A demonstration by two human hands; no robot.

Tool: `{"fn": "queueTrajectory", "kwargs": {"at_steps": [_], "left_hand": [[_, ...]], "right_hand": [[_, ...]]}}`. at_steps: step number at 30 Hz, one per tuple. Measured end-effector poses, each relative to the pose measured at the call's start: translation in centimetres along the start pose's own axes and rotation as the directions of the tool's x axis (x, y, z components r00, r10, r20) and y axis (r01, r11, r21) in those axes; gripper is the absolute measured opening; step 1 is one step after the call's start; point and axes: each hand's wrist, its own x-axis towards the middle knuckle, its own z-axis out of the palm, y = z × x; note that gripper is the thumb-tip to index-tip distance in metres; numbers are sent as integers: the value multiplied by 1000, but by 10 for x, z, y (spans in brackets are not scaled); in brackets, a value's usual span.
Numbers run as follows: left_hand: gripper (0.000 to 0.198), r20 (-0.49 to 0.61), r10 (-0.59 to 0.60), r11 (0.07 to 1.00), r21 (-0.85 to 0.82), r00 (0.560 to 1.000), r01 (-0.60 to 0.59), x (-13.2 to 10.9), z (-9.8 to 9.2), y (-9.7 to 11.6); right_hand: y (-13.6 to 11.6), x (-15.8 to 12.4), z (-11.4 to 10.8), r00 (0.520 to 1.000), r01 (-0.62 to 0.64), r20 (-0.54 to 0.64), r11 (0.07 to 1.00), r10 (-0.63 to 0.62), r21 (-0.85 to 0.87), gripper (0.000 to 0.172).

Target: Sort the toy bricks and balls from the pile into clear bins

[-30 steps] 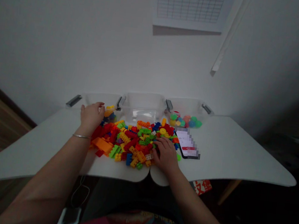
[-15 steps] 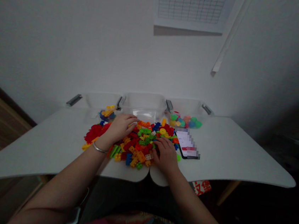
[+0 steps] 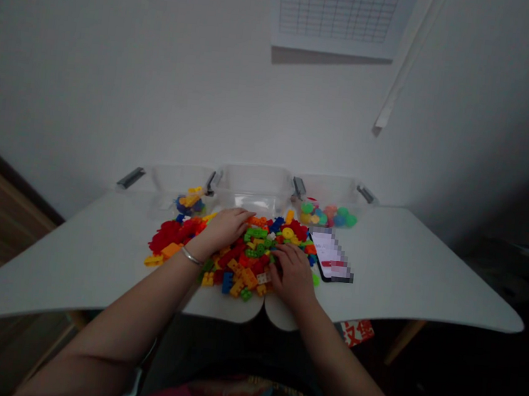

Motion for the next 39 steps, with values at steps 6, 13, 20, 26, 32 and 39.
{"fn": "queueTrajectory", "kwargs": {"at_steps": [6, 13, 20, 26, 32, 39], "left_hand": [[38, 39, -45, 999, 27, 998, 44, 5, -5, 3], [32, 36, -59, 997, -42, 998, 60, 9, -2, 0], [26, 44, -68, 997, -44, 997, 70, 10, -1, -1], [21, -18, -84, 993, -89, 996, 82, 6, -3, -1], [15, -144, -123, 966, -245, 982, 85, -7, -7, 0], [7, -416, -274, 875, -482, 867, 45, -16, -12, -23]], "right_hand": [[0, 0, 0, 1000, -4, -1, 1000, 4, 7, 25], [0, 0, -1, 1000, 7, -6, 1000, -7, 5, 25], [-1, 0, -1, 1000, 6, -2, 1000, -6, -4, 24], [-1, -1, 0, 1000, 3, 1, 1000, -2, -24, 24], [-1, -1, 2, 1000, 5, 8, 999, -5, -38, 24], [-1, -1, 2, 1000, 10, 12, 999, -10, -44, 25]]}}
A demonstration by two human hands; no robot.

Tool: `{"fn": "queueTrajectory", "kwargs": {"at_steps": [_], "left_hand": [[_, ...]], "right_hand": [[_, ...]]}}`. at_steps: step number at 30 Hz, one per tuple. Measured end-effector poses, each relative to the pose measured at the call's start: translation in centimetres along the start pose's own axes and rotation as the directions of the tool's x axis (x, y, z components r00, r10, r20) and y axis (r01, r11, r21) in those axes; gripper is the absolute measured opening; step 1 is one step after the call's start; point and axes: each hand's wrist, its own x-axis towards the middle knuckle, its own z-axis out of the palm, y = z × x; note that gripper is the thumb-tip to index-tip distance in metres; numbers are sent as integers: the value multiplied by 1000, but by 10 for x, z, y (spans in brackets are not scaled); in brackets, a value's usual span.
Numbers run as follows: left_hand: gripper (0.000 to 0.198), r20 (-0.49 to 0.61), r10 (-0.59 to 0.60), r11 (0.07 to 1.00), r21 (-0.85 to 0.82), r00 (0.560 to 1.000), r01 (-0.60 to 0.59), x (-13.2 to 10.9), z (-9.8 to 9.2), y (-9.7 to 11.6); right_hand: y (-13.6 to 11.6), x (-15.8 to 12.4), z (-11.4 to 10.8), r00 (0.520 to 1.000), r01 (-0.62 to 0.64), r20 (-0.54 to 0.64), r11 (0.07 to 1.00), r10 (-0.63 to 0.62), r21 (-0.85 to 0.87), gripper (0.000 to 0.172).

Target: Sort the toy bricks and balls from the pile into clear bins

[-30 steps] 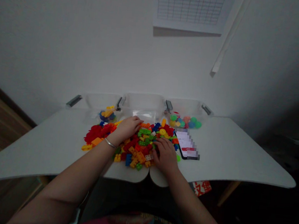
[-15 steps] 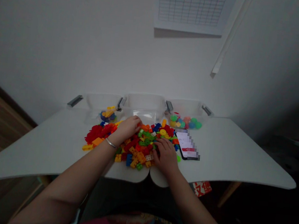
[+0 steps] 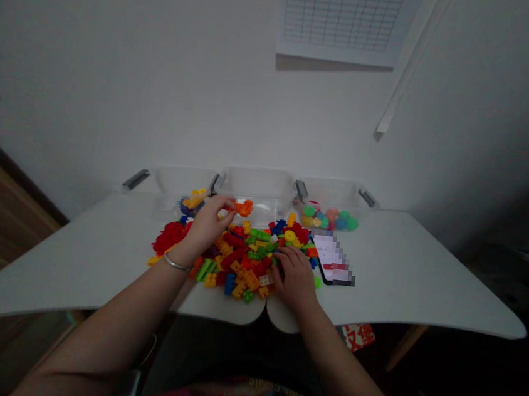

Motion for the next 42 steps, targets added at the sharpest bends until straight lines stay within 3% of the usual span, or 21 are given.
{"fn": "queueTrajectory", "kwargs": {"at_steps": [3, 6, 9, 11, 15, 17, 22, 26, 34, 42], "left_hand": [[6, -196, -59, 992, -118, 979, 36, 5, -14, -15], [11, -360, -146, 982, -167, 921, 90, 11, -31, -33], [13, -505, -194, 980, -61, 841, 189, 18, -46, -55], [13, -545, -202, 964, 34, 814, 263, 23, -52, -67], [23, -377, -343, 842, 284, 860, 460, 30, -58, -77], [30, -270, -408, 760, 429, 872, 488, 31, -59, -77], [46, -118, -444, 647, 644, 888, 409, 29, -59, -73], [52, -104, -400, 600, 721, 910, 346, 24, -57, -68], [49, -97, -359, 686, 647, 928, 333, 19, -56, -68], [43, -123, -317, 867, 363, 940, 340, 13, -64, -81]], "right_hand": [[0, 0, 1, 1000, 1, -7, 1000, -1, -4, 25], [1, -1, 3, 1000, 17, -15, 1000, -17, -7, 25], [2, -1, 3, 999, 34, -22, 999, -34, -11, 26], [3, -1, 3, 999, 38, -25, 999, -38, -13, 26], [3, -1, 3, 999, 31, -30, 999, -32, -6, 26], [3, -1, 3, 999, 24, -25, 1000, -24, -2, 27], [5, -2, 5, 1000, 15, -17, 1000, -15, -5, 27], [7, -2, 7, 999, 30, -31, 1000, -30, -10, 28], [3, -1, 4, 999, 20, -26, 1000, -20, 1, 28], [4, -2, 4, 1000, 16, -17, 1000, -16, -2, 28]]}}
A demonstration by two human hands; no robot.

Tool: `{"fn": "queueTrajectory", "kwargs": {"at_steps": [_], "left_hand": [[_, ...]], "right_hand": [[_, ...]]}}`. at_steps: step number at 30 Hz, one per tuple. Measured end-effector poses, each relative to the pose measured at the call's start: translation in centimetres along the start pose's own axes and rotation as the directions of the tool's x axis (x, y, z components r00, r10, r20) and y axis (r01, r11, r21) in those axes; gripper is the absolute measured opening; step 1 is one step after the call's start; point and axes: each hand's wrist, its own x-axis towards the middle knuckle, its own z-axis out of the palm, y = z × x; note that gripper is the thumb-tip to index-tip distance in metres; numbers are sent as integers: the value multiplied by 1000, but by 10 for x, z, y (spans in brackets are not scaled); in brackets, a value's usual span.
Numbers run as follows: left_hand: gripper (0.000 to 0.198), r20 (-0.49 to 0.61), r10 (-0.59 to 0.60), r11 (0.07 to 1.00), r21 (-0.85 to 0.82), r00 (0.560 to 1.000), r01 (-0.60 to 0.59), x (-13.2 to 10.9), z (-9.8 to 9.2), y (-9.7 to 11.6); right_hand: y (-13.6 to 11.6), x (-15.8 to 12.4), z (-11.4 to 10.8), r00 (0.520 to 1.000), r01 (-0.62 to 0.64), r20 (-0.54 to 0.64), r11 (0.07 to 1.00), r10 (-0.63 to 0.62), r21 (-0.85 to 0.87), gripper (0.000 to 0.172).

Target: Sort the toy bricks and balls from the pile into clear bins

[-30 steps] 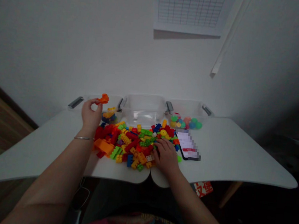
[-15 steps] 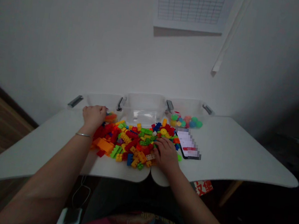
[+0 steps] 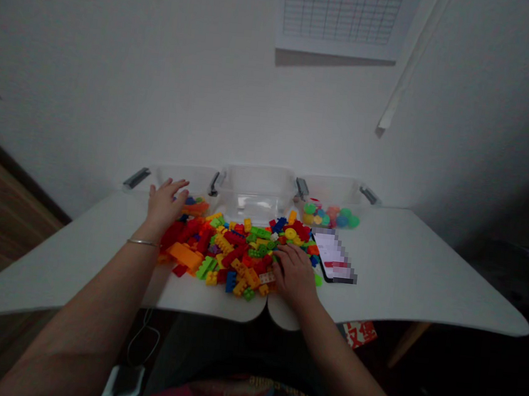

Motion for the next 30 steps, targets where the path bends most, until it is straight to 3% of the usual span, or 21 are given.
{"fn": "queueTrajectory", "kwargs": {"at_steps": [7, 10, 12, 14, 16, 20, 25, 30], "left_hand": [[44, -177, 106, 941, -301, 978, -157, -13, -24, 7], [44, -217, 24, 920, -376, 976, -107, -27, -38, 17], [40, -182, -26, 932, -360, 983, -42, -38, -46, 22], [39, -89, -48, 963, -268, 995, 23, -48, -50, 24], [44, -13, -94, 994, -53, 995, 94, -57, -52, 25], [44, 68, -201, 905, 394, 977, 159, -71, -43, 23], [47, 226, -185, 875, 481, 956, 56, -80, -28, 21], [38, 264, -149, 868, 497, 953, -2, -83, -20, 19]], "right_hand": [[1, 1, 0, 1000, -8, 3, 1000, 8, 12, 27], [0, 1, 0, 1000, -6, 0, 1000, 6, 12, 27], [0, 1, 0, 1000, -2, 6, 1000, 2, 10, 27], [0, 0, 0, 1000, -1, 9, 1000, 1, 6, 27], [0, 0, 0, 1000, -2, 6, 1000, 1, 4, 27], [0, 1, -1, 1000, -2, -1, 1000, 2, 12, 27], [-1, 1, -2, 1000, -7, -2, 1000, 7, 11, 27], [-1, 1, -1, 1000, -13, -6, 1000, 13, 11, 27]]}}
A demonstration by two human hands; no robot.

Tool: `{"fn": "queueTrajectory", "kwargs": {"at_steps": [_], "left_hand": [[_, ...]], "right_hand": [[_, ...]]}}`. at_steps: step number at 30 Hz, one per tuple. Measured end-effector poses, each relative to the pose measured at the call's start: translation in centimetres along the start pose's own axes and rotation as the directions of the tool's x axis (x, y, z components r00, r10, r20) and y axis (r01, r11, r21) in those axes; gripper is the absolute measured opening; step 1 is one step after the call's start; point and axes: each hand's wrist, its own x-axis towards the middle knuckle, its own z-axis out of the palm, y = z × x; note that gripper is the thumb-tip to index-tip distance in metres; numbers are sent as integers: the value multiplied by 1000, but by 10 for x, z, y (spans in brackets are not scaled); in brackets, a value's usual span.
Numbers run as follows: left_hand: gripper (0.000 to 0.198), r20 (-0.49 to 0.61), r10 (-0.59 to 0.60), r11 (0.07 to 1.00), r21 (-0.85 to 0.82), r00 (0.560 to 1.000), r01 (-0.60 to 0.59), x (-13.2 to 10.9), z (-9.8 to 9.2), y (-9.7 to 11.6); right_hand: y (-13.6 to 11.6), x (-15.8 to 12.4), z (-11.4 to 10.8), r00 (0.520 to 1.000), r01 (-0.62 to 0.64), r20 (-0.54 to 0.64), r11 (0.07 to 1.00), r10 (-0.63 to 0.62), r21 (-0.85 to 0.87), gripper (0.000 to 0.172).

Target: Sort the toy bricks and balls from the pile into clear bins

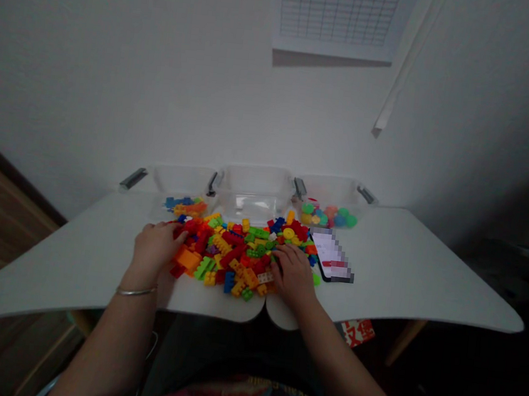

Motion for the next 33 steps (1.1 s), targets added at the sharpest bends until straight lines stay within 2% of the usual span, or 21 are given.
{"fn": "queueTrajectory", "kwargs": {"at_steps": [4, 12, 17, 25, 29, 33], "left_hand": [[36, -36, 21, 1000, 6, 999, -21, -1, 4, 2], [34, -83, -44, 999, -23, 996, 42, -4, 4, 7], [36, -161, -37, 999, -43, 986, 30, -2, 3, 6], [40, -141, -126, 956, -283, 982, 82, 6, -3, 6], [36, -155, -53, 980, -198, 986, 22, 9, 2, 12], [34, -76, 69, 969, -233, 995, -85, 11, 8, 11]], "right_hand": [[0, 0, 0, 1000, -3, 11, 1000, 3, 0, 28], [0, 1, 0, 1000, 5, 15, 1000, -5, -14, 27], [-1, 1, 1, 1000, 6, 12, 1000, -6, -8, 27], [1, 0, 1, 1000, 6, 17, 1000, -6, 4, 26], [0, 0, 1, 1000, -5, 15, 1000, 5, -5, 26], [-1, -1, 2, 1000, -3, 18, 1000, 3, -12, 27]]}}
